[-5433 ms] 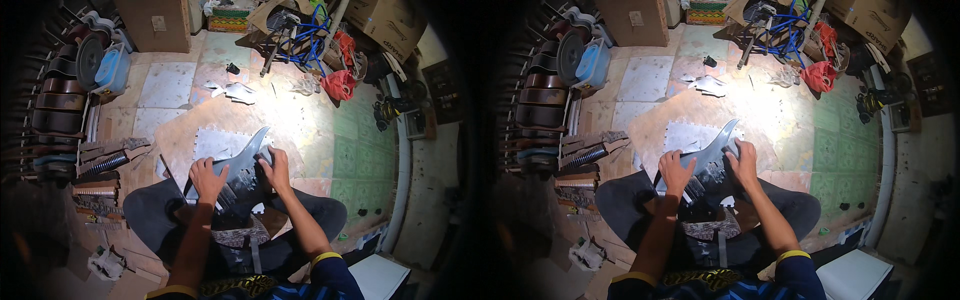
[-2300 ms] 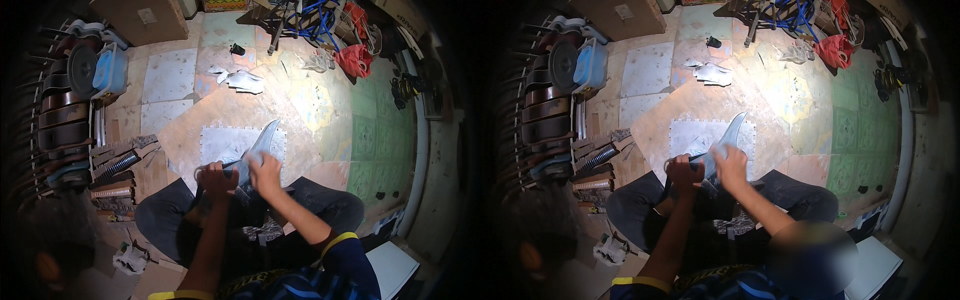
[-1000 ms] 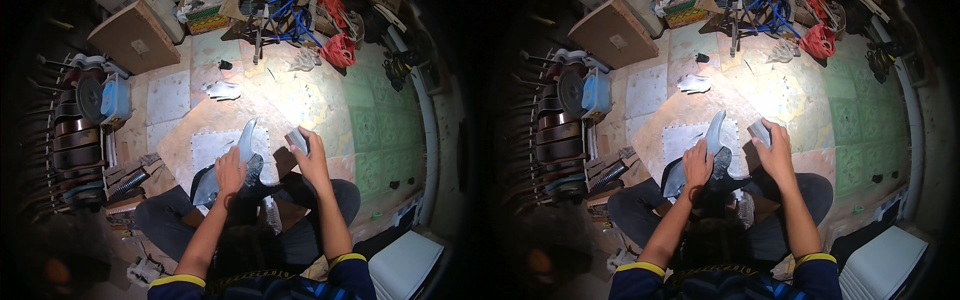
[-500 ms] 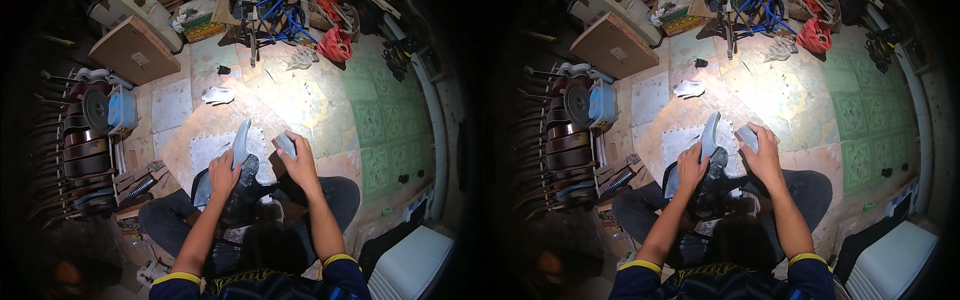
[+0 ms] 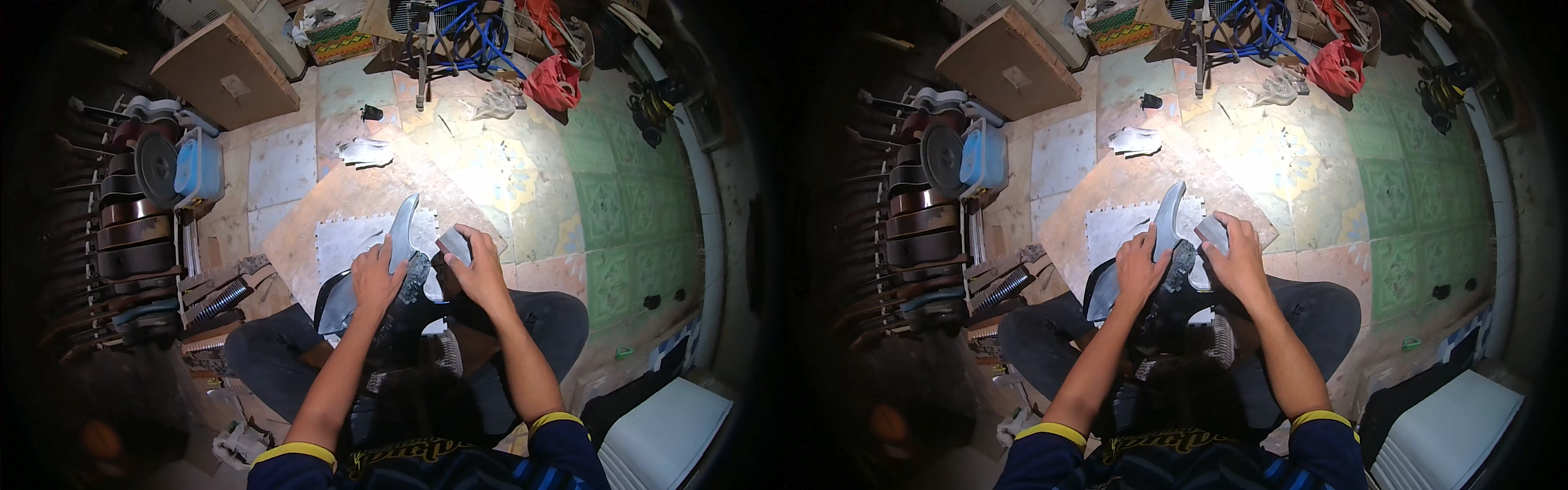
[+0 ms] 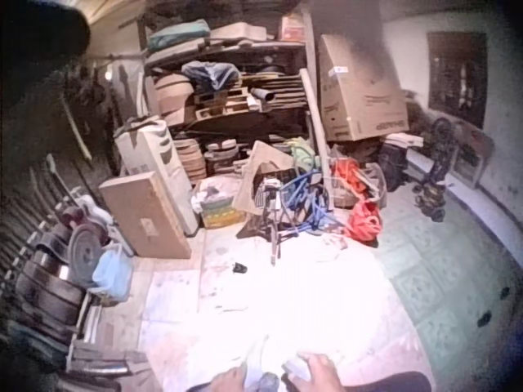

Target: The person sands the surface of a black guitar body using a sanding block, frequently brushing away dust with their hands and changing the angle of the guitar to reach different edges.

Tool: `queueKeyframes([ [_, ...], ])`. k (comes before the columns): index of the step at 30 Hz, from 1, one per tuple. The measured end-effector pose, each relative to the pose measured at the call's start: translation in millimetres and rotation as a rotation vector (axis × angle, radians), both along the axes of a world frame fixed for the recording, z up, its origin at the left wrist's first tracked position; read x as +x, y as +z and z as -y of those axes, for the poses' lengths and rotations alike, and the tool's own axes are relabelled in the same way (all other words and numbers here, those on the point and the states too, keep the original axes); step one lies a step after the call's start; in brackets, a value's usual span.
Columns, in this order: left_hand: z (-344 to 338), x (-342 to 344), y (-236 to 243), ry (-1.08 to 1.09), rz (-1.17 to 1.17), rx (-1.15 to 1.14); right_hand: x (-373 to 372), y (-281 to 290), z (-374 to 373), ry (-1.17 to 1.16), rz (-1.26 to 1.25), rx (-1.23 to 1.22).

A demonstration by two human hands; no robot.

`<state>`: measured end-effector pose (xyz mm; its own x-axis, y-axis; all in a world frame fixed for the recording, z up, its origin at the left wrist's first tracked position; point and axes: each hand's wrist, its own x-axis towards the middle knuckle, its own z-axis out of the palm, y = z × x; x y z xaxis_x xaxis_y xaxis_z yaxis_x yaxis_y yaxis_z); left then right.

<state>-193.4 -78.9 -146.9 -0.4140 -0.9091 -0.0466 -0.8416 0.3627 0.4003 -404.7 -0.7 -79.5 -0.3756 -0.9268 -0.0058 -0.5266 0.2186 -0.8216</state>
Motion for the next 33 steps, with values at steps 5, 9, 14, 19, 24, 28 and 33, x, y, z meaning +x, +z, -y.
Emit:
queueKeyframes([
  [5,-4,18,-12,-0.031,-0.058,-0.091,14,-2,4,0.039,-0.008,0.047],
  [9,-6,20,-7,-0.073,-0.059,-0.157,23,-7,8,0.068,-0.016,0.073],
  [14,-1,17,-3,-0.034,-0.055,-0.105,46,-11,16,0.113,-0.042,0.032],
  [19,1,51,-26,-0.024,-0.120,-0.178,56,-35,45,0.175,-0.296,-0.033],
  [24,0,58,-19,0.016,-0.074,-0.091,91,-74,53,0.124,-0.559,-0.092],
  [28,1,66,-14,0.041,-0.091,-0.138,108,-63,31,0.368,-0.469,-0.101],
  [33,1,62,-10,0.077,-0.134,-0.129,78,-60,88,0.033,-0.562,-0.022],
])
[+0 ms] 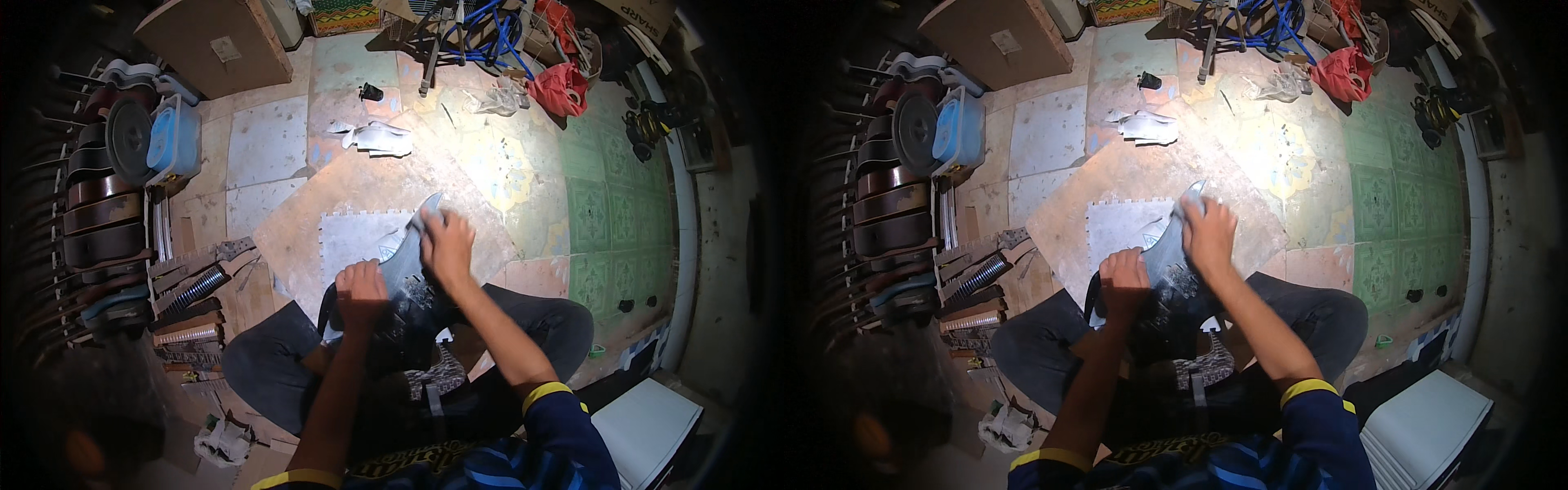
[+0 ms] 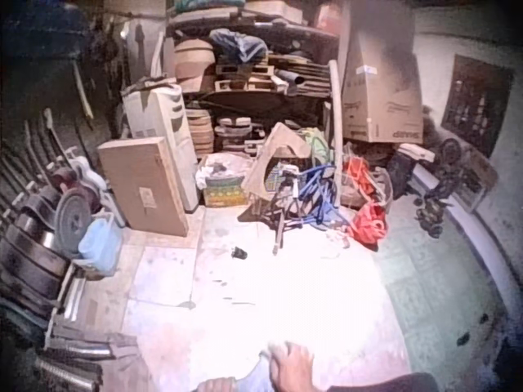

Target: The person sands the surface of a black guitar body using a sanding block, frequently brushing away dust with their hands and changing the angle of the guitar to reach different edges.

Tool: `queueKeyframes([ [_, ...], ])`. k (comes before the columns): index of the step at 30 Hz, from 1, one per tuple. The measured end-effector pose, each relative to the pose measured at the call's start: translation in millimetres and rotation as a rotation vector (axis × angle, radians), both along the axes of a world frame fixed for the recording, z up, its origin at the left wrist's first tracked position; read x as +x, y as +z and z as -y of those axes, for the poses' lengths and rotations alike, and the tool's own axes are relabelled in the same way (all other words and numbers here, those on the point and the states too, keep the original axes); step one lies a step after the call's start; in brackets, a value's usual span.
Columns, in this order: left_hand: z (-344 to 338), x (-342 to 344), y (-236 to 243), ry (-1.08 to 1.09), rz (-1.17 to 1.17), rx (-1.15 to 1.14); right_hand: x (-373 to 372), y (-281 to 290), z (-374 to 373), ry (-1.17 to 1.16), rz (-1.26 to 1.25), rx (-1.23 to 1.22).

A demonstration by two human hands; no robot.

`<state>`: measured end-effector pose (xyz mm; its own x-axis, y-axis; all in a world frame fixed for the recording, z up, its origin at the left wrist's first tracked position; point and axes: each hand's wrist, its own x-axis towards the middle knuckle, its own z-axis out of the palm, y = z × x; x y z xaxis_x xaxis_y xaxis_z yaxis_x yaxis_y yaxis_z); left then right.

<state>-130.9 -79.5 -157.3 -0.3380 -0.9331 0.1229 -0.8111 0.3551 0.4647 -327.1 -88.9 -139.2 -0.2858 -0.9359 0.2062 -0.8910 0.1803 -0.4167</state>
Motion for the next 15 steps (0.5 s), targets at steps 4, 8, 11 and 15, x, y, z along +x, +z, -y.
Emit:
queueKeyframes([
  [4,0,-2,-9,0.019,-0.008,-0.013,36,-3,-56,0.275,0.085,0.055],
  [8,-2,-6,-12,0.064,-0.045,-0.080,-24,14,10,0.062,0.053,0.060],
  [11,0,-1,-14,0.060,0.011,-0.096,17,-10,-23,0.070,-0.022,0.077],
  [15,1,0,-19,0.067,0.025,-0.130,24,0,-48,0.302,0.028,0.130],
])
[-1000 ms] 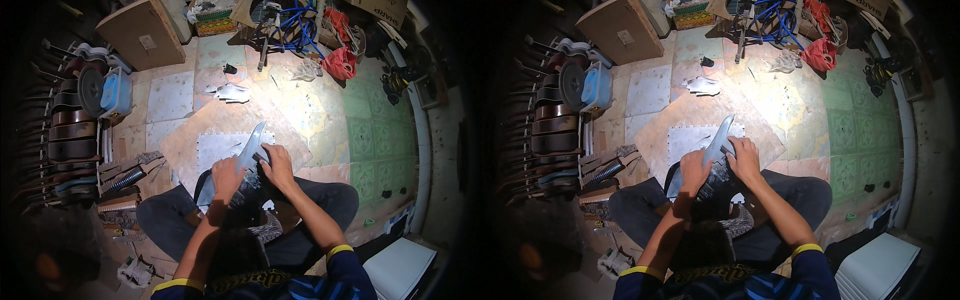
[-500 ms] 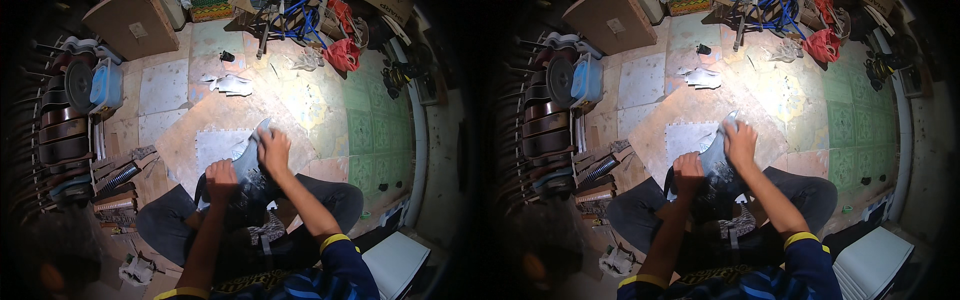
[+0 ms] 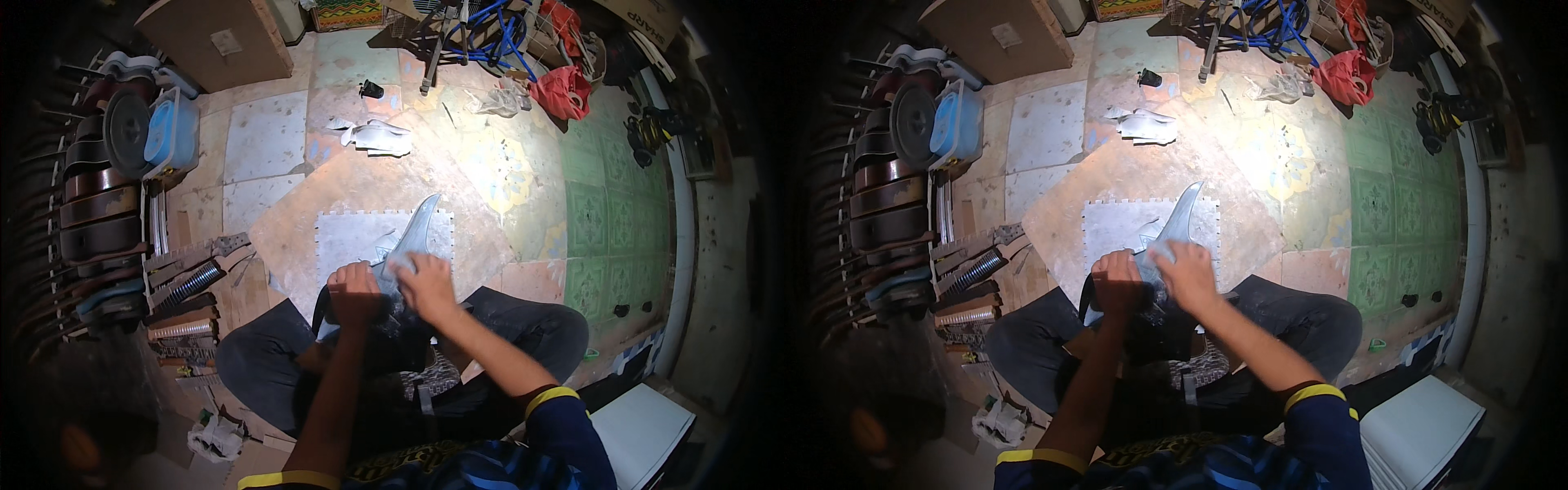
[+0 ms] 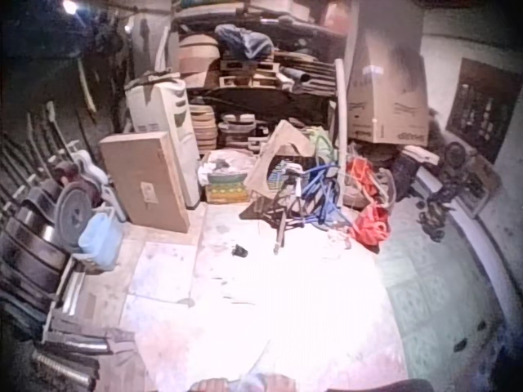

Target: The person sands the surface of a black guitar body using a sanding block, frequently brushing away dust with their hands and changing the angle of the guitar to reach different edges.

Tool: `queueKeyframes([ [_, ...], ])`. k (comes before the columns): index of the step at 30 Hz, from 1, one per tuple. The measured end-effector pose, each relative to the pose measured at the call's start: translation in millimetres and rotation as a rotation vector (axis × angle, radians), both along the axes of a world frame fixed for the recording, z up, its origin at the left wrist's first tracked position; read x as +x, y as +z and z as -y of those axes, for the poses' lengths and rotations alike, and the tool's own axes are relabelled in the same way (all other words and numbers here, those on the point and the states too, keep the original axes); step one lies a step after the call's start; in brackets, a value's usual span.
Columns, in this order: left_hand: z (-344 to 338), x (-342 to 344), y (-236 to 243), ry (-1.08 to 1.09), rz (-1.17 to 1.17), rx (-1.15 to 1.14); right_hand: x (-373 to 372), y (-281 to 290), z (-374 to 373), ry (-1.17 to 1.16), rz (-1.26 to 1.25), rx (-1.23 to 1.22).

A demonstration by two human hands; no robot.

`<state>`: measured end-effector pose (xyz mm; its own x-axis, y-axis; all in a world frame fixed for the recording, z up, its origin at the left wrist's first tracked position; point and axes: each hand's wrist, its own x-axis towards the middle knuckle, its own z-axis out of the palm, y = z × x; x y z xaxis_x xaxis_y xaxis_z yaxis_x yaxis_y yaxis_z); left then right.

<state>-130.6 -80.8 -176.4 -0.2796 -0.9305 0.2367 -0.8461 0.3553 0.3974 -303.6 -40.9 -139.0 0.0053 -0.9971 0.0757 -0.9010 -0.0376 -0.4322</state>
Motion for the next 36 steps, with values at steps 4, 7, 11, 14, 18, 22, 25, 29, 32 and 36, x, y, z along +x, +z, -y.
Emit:
queueKeyframes([
  [4,1,-6,2,0.002,-0.028,-0.050,-46,7,58,-0.292,-0.059,-0.083],
  [7,3,-3,0,0.006,0.000,-0.081,0,-22,5,-0.166,-0.132,-0.006],
  [11,0,2,-8,-0.003,0.010,-0.064,-15,-6,3,0.068,-0.054,0.055],
  [14,-1,-3,-8,0.000,-0.017,-0.022,-51,0,58,-0.237,-0.036,-0.010],
  [18,1,0,-10,0.003,0.032,-0.023,9,-11,-6,-0.062,-0.020,0.007],
  [22,2,0,-10,0.011,0.042,-0.013,-30,-1,21,-0.014,-0.123,0.069],
  [25,1,-5,-4,0.002,-0.008,-0.014,-65,6,72,-0.317,-0.002,-0.086],
  [29,-2,3,-5,0.016,0.054,-0.025,11,-1,-19,0.052,0.043,0.102],
  [32,-3,-1,-1,-0.004,0.054,0.030,-27,-2,11,0.045,-0.039,0.099],
  [36,-2,-8,8,-0.001,-0.045,0.037,-114,13,109,-0.367,-0.038,0.113],
])
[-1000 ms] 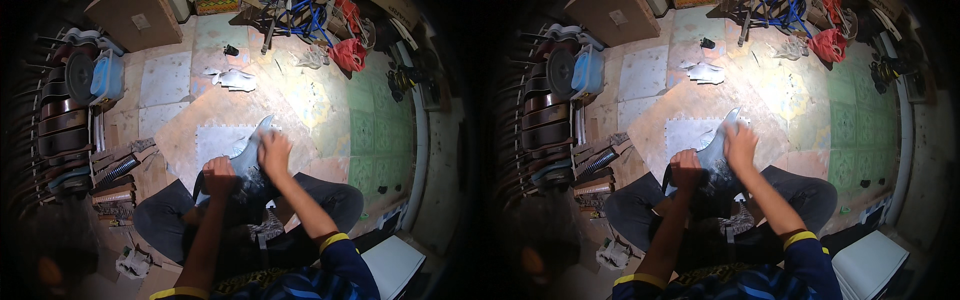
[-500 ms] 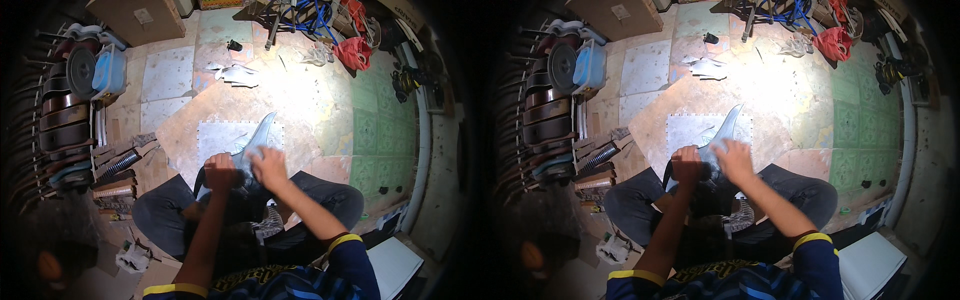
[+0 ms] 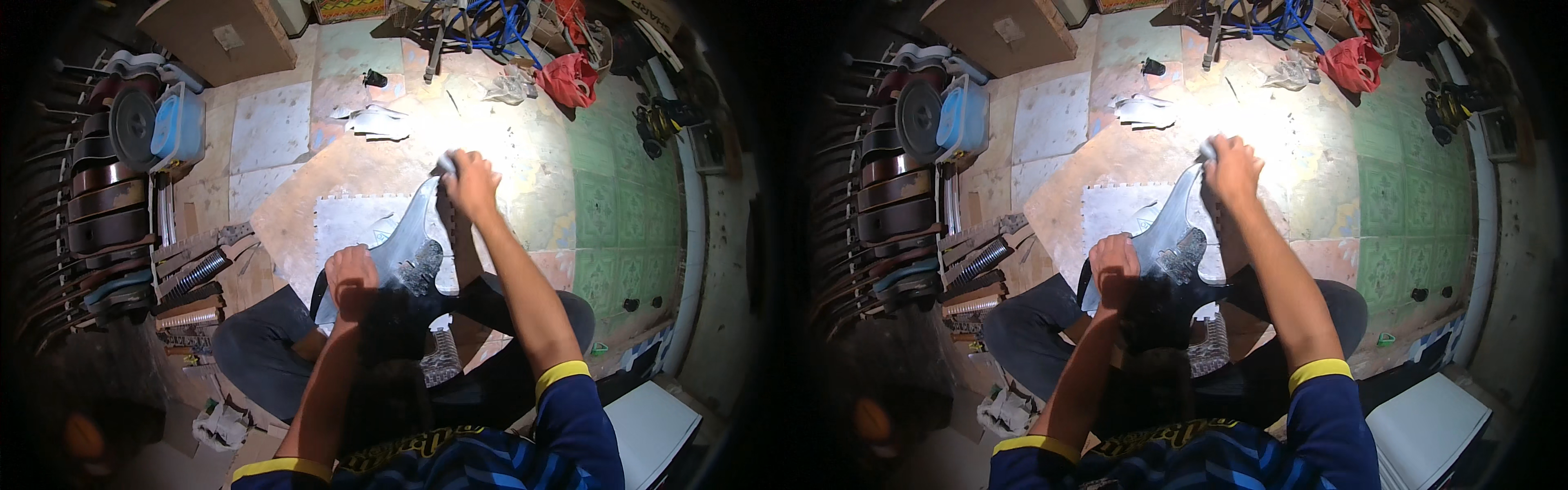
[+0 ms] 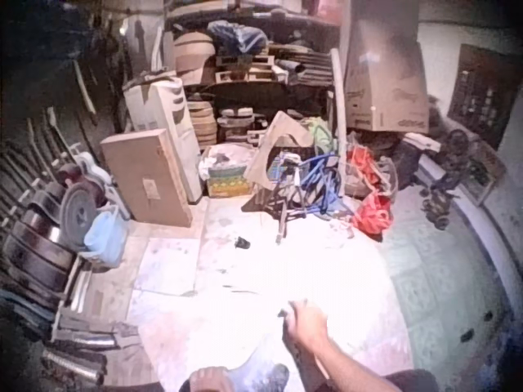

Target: The person sands the surface of a black guitar body using a sanding block, frequently brushing away dust with their hands and changing the angle of the guitar to reach different edges.

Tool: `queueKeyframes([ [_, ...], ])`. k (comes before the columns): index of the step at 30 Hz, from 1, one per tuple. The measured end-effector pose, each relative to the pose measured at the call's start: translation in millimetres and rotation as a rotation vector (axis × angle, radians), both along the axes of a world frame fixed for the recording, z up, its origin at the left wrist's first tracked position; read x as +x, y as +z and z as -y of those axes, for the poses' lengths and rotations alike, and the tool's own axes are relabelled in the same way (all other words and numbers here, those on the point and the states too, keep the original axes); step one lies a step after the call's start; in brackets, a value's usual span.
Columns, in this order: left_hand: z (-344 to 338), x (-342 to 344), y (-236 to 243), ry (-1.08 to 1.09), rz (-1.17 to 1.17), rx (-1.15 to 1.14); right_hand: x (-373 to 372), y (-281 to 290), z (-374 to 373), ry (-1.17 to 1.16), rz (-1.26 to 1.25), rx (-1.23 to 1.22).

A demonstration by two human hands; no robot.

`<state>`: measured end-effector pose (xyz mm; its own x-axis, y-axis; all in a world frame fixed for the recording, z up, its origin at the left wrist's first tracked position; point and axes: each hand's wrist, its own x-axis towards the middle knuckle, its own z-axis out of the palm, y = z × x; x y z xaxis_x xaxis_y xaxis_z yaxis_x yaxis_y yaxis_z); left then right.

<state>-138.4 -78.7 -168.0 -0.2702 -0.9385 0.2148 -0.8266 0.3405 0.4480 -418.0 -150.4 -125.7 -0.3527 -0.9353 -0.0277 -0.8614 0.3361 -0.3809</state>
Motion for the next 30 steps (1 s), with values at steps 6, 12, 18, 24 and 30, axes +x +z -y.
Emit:
queueKeyframes([
  [6,-1,0,4,-0.315,0.084,-0.006,-21,20,-56,-0.080,0.469,-0.282],
  [12,18,-59,12,-0.237,0.225,0.195,6,17,-159,-0.218,0.768,-0.295],
  [18,24,11,3,-0.260,0.175,0.260,41,14,-178,-0.107,0.518,-0.246],
  [24,-3,30,7,-0.078,0.250,0.317,77,8,-139,0.118,0.326,-0.262],
  [30,-31,13,1,0.047,0.160,0.258,99,-8,-137,0.206,0.135,-0.185],
])
